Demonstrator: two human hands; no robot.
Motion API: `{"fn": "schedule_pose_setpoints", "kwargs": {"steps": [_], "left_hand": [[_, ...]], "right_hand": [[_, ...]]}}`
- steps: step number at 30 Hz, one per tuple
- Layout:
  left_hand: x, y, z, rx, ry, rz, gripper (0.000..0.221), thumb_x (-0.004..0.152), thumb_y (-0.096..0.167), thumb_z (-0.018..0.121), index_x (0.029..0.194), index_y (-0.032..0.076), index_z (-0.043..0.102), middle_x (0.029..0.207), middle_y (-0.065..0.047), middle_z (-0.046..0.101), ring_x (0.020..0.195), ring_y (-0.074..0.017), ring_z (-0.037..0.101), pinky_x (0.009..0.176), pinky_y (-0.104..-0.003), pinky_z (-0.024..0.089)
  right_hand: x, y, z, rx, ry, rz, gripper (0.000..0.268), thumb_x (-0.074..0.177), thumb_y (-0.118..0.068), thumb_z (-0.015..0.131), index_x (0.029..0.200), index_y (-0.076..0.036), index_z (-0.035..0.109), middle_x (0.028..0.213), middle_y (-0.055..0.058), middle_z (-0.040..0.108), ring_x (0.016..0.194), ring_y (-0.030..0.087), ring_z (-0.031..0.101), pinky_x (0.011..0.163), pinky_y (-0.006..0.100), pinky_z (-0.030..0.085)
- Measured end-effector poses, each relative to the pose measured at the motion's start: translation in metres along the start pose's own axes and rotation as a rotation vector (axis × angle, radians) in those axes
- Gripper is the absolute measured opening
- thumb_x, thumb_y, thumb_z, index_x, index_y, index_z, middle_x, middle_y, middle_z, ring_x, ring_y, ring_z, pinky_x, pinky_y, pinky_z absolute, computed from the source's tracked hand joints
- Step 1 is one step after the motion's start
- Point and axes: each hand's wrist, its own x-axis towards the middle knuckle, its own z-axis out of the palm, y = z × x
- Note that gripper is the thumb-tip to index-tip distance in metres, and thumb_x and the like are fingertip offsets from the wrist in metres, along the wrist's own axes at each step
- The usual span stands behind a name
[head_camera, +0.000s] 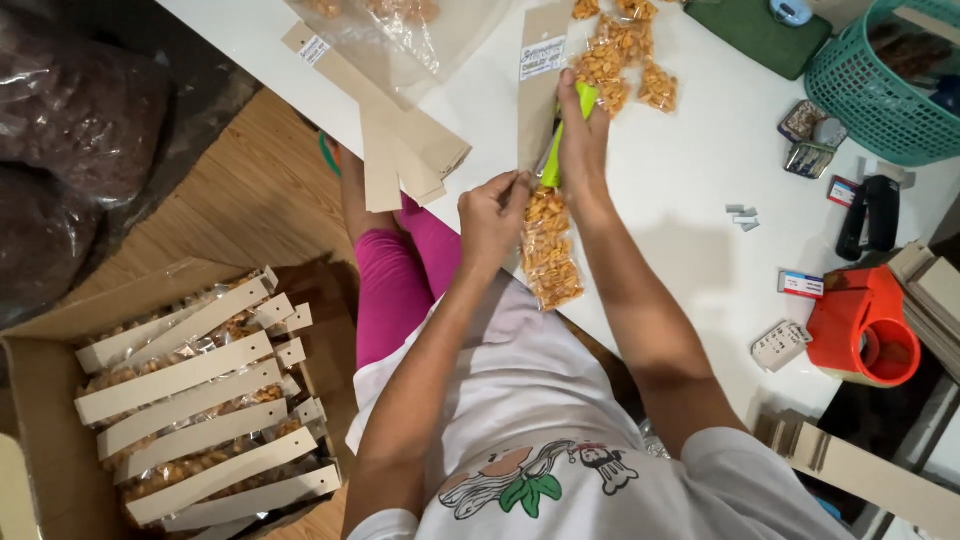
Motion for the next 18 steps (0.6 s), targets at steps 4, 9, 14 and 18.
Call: {"fn": "schedule_pose_setpoints", "kwargs": {"steps": [4, 9, 14, 18], "left_hand": [[-0.001, 0.009, -0.001, 0.08, 0.001, 0.009, 0.025, 0.096, 0.023, 0.062, 0.086, 0.01, 0.08, 0.053, 0.006, 0.039, 0.052, -0.0045, 0.033, 0.05, -0.029, 0.03], [0.006, -0.016, 0.007, 0.101, 0.032, 0.01, 0.024, 0.092, 0.024, 0.061, 0.097, 0.012, 0.082, 0.073, -0.003, 0.079, 0.065, -0.0056, 0.065, 0.062, -0.031, 0.049], [0.016, -0.07, 0.006, -0.063, 0.071, -0.144, 0.024, 0.093, 0.024, 0.068, 0.088, 0.005, 0.081, 0.08, 0.002, 0.077, 0.076, -0.0044, 0.063, 0.07, -0.024, 0.051], [0.011, -0.086, 0.001, -0.174, 0.07, -0.36, 0.036, 0.094, 0.026, 0.07, 0.063, 0.009, 0.062, 0.059, 0.005, 0.051, 0.062, -0.007, 0.047, 0.058, -0.026, 0.039]], "right_hand": [[0.004, 0.008, 0.007, 0.145, 0.038, -0.247, 0.058, 0.081, -0.067, 0.055, 0.1, -0.013, 0.05, 0.101, 0.0, 0.052, 0.094, 0.015, 0.049, 0.083, 0.031, 0.039], [0.061, 0.05, 0.026, 0.482, 0.106, -0.341, 0.044, 0.082, -0.051, 0.07, 0.093, -0.008, 0.07, 0.09, 0.009, 0.079, 0.083, 0.024, 0.077, 0.077, 0.036, 0.065], [0.097, 0.057, 0.014, -0.241, -0.117, -0.209, 0.04, 0.086, -0.06, 0.066, 0.071, -0.024, 0.061, 0.067, -0.004, 0.062, 0.067, 0.011, 0.06, 0.065, 0.028, 0.046], [0.236, 0.115, -0.035, -0.722, 0.1, -0.176, 0.07, 0.081, -0.067, 0.074, 0.113, -0.007, 0.062, 0.117, 0.017, 0.059, 0.095, 0.026, 0.064, 0.078, 0.039, 0.057]]}}
